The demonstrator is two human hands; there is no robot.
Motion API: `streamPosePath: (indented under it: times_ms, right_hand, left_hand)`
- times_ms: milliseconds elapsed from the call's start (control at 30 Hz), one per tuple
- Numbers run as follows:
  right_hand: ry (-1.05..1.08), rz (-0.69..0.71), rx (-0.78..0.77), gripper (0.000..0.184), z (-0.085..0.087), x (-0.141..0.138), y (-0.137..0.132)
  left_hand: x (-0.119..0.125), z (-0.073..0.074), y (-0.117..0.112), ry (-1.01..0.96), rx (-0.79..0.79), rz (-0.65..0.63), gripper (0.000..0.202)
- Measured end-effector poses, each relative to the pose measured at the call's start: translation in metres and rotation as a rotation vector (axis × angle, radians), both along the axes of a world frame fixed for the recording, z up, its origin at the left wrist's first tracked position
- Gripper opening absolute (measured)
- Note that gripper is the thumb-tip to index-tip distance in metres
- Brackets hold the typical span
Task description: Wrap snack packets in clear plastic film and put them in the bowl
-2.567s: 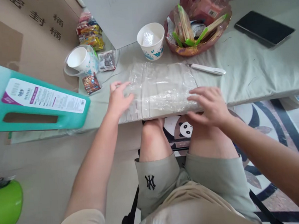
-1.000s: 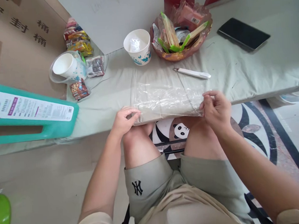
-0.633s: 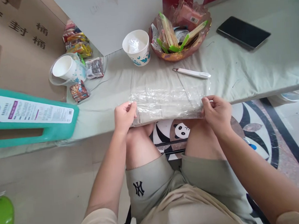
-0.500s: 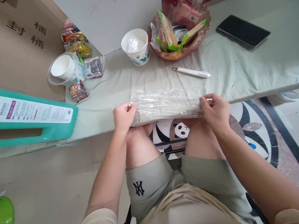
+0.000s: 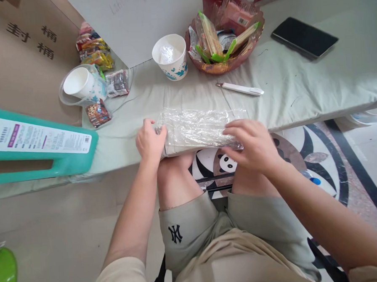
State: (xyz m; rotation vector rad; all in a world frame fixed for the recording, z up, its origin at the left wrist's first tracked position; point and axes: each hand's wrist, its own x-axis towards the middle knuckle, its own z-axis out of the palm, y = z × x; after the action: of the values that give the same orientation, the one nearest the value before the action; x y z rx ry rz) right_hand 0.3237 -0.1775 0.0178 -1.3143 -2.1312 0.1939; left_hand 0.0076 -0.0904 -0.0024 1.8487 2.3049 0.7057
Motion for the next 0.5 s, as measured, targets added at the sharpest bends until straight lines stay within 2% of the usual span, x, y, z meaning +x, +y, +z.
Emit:
streamPosePath:
  times_ms: [67,100,167,200,267,333,367,433,500]
  right_hand:
    - [-0.162,0.133,-0.056,0.042,-0.008,-0.004,-0.001]
    - [-0.223,0.136,-0.055,0.043,-0.014,-0.003,-0.001]
    - [-0.259,0.082,-0.007,0.031,-0.026,0.002,-0.002]
    - [-0.242,0.046,0.018,0.022,-0.03,0.005,-0.003]
    - [-0.187,-0.007,0.049,0.012,-0.034,0.006,-0.007]
    - [-0.156,-0.03,0.044,0.014,-0.028,-0.001,-0.014]
    - [-0.152,-0.032,0.025,0.014,-0.022,-0.007,-0.019]
    - [-0.138,0.007,-0.037,0.013,-0.007,-0.016,-0.03]
    - [-0.098,0.125,-0.099,0.007,0.008,-0.016,-0.04]
  left_hand:
    - [-0.01,0.001,0.005,0.01,0.088,-0.025,0.03]
    - [-0.013,0.004,0.004,0.018,0.144,-0.022,0.032]
    - [-0.01,0.013,-0.007,0.038,0.238,-0.039,0.029]
    - [-0.003,0.018,-0.016,0.052,0.261,-0.087,0.025]
    - [0.023,0.025,-0.04,0.078,0.192,-0.341,0.018]
    - [0.054,0.026,-0.062,0.131,0.068,-0.642,0.035]
    - [0.069,0.024,-0.07,0.157,0.015,-0.728,0.044]
    - [0.087,0.016,-0.079,0.158,0.007,-0.771,0.042]
    - [0.09,0.009,-0.078,0.106,0.023,-0.748,0.036]
